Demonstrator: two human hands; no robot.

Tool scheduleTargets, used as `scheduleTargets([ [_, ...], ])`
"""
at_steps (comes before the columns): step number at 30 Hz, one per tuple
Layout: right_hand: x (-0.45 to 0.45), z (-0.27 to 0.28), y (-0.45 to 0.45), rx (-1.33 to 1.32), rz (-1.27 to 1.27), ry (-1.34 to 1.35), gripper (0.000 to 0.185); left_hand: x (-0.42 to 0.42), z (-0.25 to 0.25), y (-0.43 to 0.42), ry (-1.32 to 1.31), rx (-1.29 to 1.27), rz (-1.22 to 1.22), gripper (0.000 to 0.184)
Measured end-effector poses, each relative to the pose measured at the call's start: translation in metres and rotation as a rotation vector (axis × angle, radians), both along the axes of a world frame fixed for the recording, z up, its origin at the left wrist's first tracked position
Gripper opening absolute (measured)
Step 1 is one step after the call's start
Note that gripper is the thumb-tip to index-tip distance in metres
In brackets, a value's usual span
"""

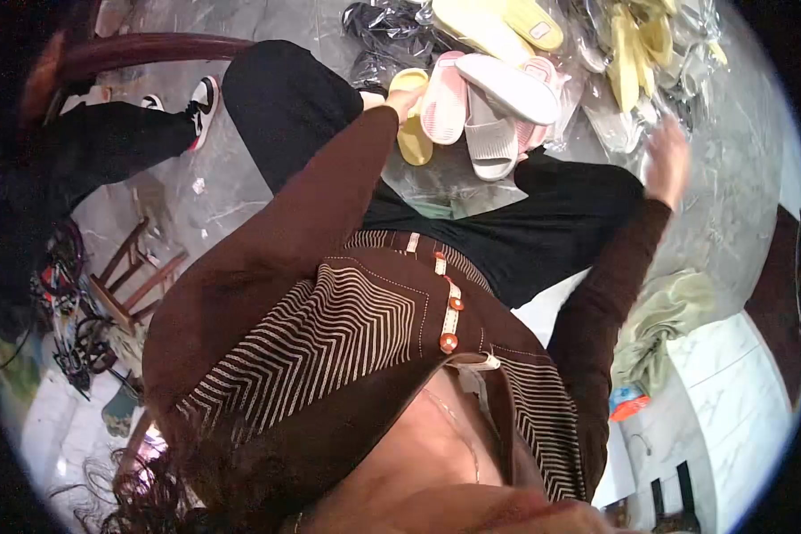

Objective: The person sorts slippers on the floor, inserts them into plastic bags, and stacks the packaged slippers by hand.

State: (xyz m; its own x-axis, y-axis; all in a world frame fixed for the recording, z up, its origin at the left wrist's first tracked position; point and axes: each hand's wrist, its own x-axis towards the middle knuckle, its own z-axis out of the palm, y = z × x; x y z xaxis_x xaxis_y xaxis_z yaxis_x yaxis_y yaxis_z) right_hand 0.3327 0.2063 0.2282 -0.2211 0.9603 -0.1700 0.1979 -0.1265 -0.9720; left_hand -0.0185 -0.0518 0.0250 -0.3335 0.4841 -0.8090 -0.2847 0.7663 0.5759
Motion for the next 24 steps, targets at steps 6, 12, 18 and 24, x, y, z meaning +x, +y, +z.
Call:
scheduleTargets([
  [6,-0.108,-0.193,-0.01,-0.358,0.257,-0.373,0.049,0.021,-0.021,-0.016,-0.393,-0.047,0.228,0.047],
  [12,-0.121,-0.162,-0.087,-0.985,0.049,0.123,0.043,0.05,-0.044,-0.018,-0.483,0.246,0.611,0.039],
  [18,-0.117,-0.154,-0.1,-1.075,0.004,0.224,0.041,0.029,-0.028,-0.019,-0.663,0.26,0.672,0.03],
  [24,-0.132,-0.173,-0.122,-1.209,0.021,0.055,0.051,0.005,-0.003,0.003,-0.984,0.287,0.923,0.03],
])
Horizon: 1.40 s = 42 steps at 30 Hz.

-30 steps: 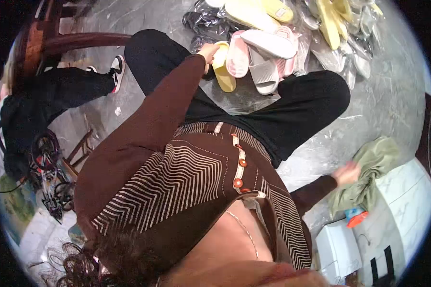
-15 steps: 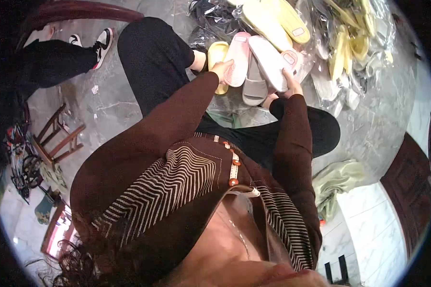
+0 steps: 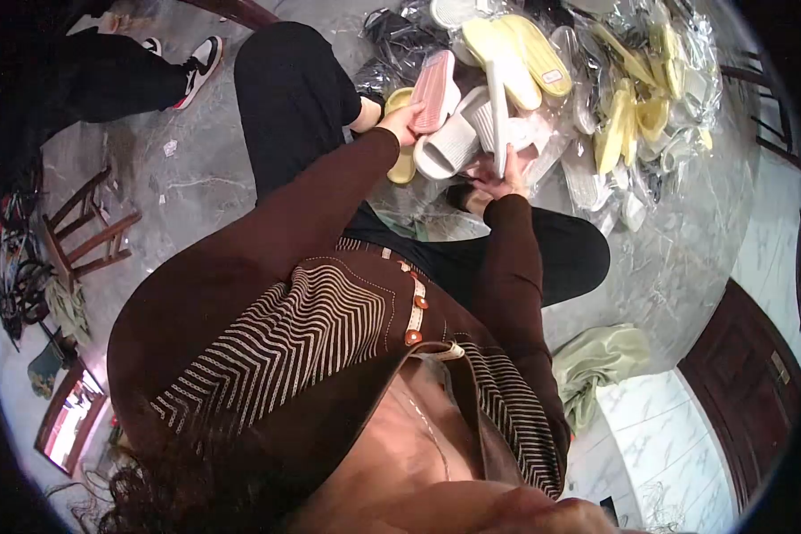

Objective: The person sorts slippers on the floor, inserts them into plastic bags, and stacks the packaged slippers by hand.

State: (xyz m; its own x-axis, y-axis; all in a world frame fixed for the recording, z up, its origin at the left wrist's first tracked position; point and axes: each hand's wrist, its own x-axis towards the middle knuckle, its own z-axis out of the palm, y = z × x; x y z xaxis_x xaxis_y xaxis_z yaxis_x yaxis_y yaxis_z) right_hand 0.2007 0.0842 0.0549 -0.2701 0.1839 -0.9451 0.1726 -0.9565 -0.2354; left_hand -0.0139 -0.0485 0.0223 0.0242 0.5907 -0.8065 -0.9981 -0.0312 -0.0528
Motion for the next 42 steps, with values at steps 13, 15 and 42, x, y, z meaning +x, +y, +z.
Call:
scheduleTargets([
  [13,-0.016,0.115,-0.075,0.572,-0.091,0.473,0.055,0.018,0.115,-0.023,0.665,0.013,-0.019,0.042],
  [15,0.011,0.1,-0.069,0.646,0.151,0.46,0.069,0.027,0.139,-0.025,0.685,-0.005,-0.066,0.044],
  [42,-0.28,0.349,-0.039,1.286,1.058,0.702,0.036,-0.253,0.424,-0.189,2.07,-0.044,0.05,0.014],
])
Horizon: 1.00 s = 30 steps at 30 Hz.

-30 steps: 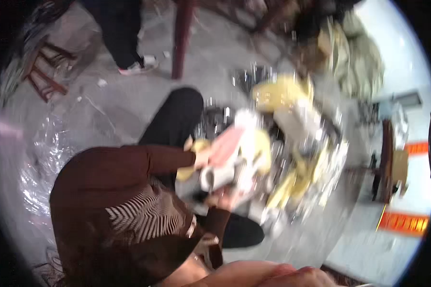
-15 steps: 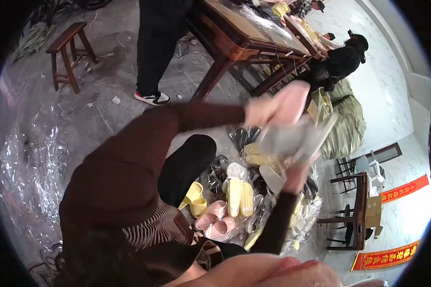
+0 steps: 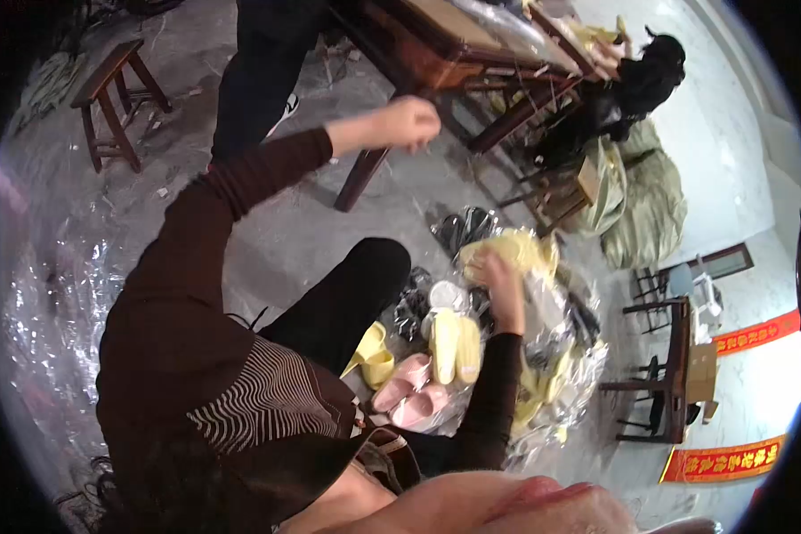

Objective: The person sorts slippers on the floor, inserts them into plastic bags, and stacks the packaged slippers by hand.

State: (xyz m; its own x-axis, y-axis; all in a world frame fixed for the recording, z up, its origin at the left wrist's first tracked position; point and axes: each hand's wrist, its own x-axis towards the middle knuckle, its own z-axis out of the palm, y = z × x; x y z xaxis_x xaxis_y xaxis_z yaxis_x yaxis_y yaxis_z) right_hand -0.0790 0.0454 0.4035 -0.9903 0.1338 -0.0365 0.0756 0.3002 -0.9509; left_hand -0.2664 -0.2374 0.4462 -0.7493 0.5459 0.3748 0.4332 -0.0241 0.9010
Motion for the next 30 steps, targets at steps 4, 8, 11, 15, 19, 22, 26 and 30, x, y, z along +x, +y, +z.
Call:
scheduleTargets([
  [4,0.092,-0.194,0.046,-0.009,-0.21,-0.514,0.027,0.035,-0.105,0.055,0.101,-0.235,-0.119,0.017],
  [8,0.184,-0.318,0.047,-0.346,-0.544,-0.807,0.023,0.076,-0.185,0.127,0.076,-0.331,-0.222,0.021],
  [11,0.244,-0.388,0.037,-0.484,-0.853,-0.821,0.022,0.114,-0.238,0.178,-0.407,-0.31,-0.162,0.02],
  [15,0.292,-0.454,0.032,-0.49,-1.114,-0.745,0.027,0.135,-0.271,0.22,-0.724,-0.707,-0.327,0.03],
  [19,0.293,-0.447,0.024,-0.372,-1.392,-0.756,0.03,0.173,-0.418,0.225,-0.143,-0.775,-0.353,0.021],
  [22,0.295,-0.449,0.035,-0.26,-1.523,-0.768,0.033,0.193,-0.461,0.202,-0.284,-1.028,-0.4,0.028],
  [26,0.275,-0.42,0.053,-0.405,-1.655,-0.623,0.034,0.209,-0.492,0.189,-0.208,-0.945,-0.366,0.039],
  [30,0.29,-0.444,0.077,-0.479,-1.462,-0.289,0.031,0.217,-0.496,0.193,-0.152,-1.07,-0.449,0.042],
])
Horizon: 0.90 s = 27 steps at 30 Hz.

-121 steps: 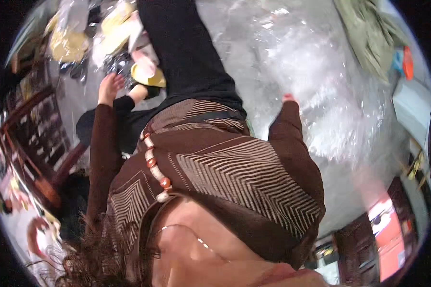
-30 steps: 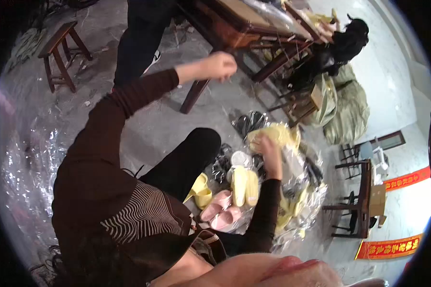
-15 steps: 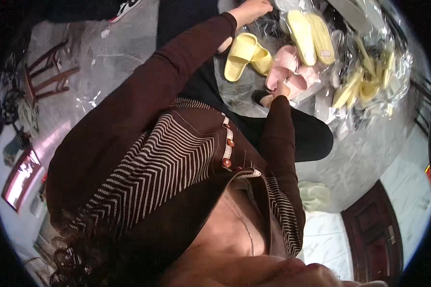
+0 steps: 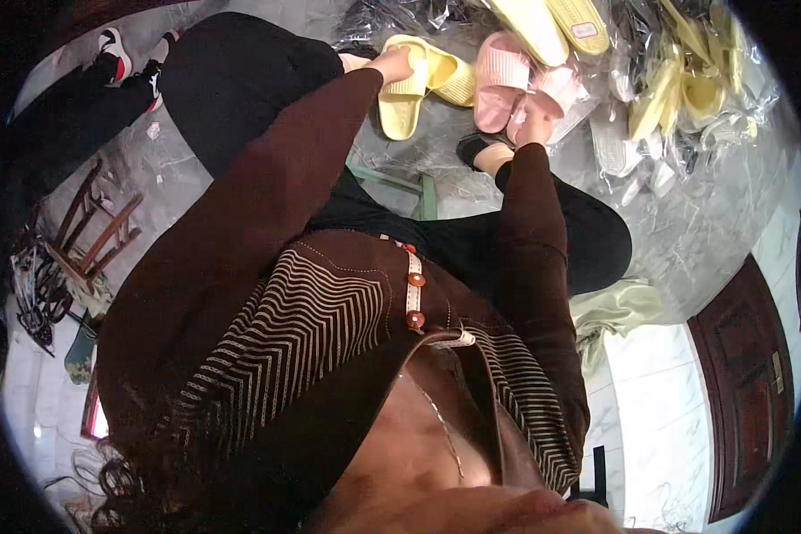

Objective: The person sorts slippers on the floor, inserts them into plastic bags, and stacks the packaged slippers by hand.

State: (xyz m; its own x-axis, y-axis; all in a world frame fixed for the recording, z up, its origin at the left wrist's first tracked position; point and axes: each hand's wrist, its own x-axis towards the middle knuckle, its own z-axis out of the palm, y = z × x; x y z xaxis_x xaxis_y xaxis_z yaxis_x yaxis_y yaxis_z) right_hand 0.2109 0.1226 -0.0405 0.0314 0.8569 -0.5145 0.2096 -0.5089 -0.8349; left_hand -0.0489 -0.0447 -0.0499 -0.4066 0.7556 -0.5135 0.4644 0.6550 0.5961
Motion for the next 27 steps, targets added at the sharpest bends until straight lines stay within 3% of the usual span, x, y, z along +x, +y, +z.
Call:
scheduleTargets([
  [2,0.004,-0.011,0.004,0.144,0.276,0.046,0.03,-0.001,-0.004,-0.002,-0.097,-0.202,-0.131,0.042],
  [6,-0.026,0.034,0.016,-0.222,0.347,-0.04,0.019,0.007,0.016,-0.006,-0.19,-0.334,-0.267,0.039],
  [9,-0.043,0.038,0.014,-0.527,0.109,0.14,0.011,0.009,0.023,-0.008,-0.234,-0.343,-0.279,0.037],
  [15,-0.052,0.03,0.006,-0.466,-0.041,0.235,0.013,-0.003,0.067,0.019,-0.345,-0.33,-0.175,0.03],
  [18,-0.052,0.051,0.008,-0.394,-0.102,0.274,0.012,-0.011,0.118,0.034,-0.149,-0.139,-0.119,0.031],
  [21,-0.055,0.052,0.012,-0.32,-0.137,0.478,0.009,-0.016,0.173,0.031,-0.049,-0.029,-0.115,0.031],
  [22,-0.063,0.073,0.011,-0.307,-0.113,0.501,0.009,-0.022,0.188,0.03,0.007,0.021,-0.114,0.031],
  [24,-0.063,0.125,-0.005,-0.295,-0.21,0.807,0.011,-0.034,0.215,0.029,-0.007,0.07,-0.122,0.031],
  [26,-0.076,0.184,-0.018,-0.321,-0.303,0.5,0.009,-0.041,0.241,0.024,-0.087,0.137,-0.169,0.031],
  [27,-0.076,0.203,-0.027,-0.323,-0.254,0.648,0.008,-0.045,0.259,0.015,-0.172,0.193,-0.158,0.029],
])
